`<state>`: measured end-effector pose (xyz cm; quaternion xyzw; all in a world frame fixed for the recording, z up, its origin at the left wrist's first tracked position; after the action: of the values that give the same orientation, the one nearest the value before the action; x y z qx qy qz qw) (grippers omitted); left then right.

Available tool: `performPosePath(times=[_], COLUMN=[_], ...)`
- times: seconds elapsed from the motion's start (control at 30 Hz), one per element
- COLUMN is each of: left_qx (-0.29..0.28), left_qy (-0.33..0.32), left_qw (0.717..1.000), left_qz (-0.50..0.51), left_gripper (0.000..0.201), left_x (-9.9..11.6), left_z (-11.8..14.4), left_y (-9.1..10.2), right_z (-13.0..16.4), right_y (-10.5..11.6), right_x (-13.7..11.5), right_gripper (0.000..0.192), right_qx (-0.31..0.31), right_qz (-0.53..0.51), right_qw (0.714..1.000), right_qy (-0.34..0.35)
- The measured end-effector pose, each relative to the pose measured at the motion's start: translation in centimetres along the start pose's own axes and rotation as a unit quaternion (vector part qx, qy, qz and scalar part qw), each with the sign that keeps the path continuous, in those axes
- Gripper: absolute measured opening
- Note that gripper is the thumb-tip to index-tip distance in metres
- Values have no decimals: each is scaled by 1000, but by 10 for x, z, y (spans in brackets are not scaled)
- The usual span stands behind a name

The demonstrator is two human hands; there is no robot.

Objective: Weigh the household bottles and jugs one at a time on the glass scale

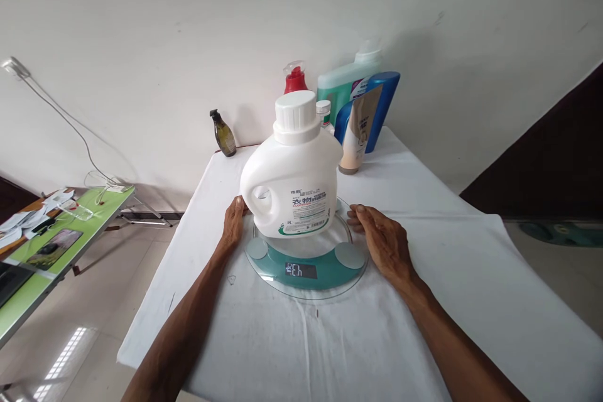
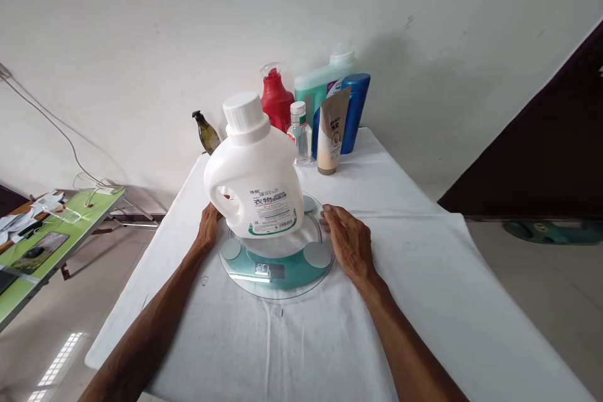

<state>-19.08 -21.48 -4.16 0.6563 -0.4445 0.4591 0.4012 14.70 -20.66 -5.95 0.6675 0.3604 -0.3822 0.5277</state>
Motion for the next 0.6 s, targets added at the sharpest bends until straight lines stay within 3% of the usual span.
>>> performPosePath(times=[0.6], left_qx=[11], left_qy=[-17], left_qw=[1000], left_qz=[20], left_gripper=[68], left_x=[-4], left_z=[4], left_y=[1], right_z=[-3], right_y=[0], right_x=[1], right_gripper=[53], right_qx=[6], right_qz=[-6], right_qw=[1000], right_qy=[30])
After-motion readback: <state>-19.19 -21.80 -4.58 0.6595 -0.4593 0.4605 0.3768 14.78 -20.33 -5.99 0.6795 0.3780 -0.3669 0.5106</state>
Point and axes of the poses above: each hand's wrist, its own z-axis away from the middle knuckle, its own y-axis out of the back of the hand, x = y × z, the point moved 3 cm from there along -z, towards the middle knuckle, and after that the axes turned 12 degrees about z, right-handed, at the moved point
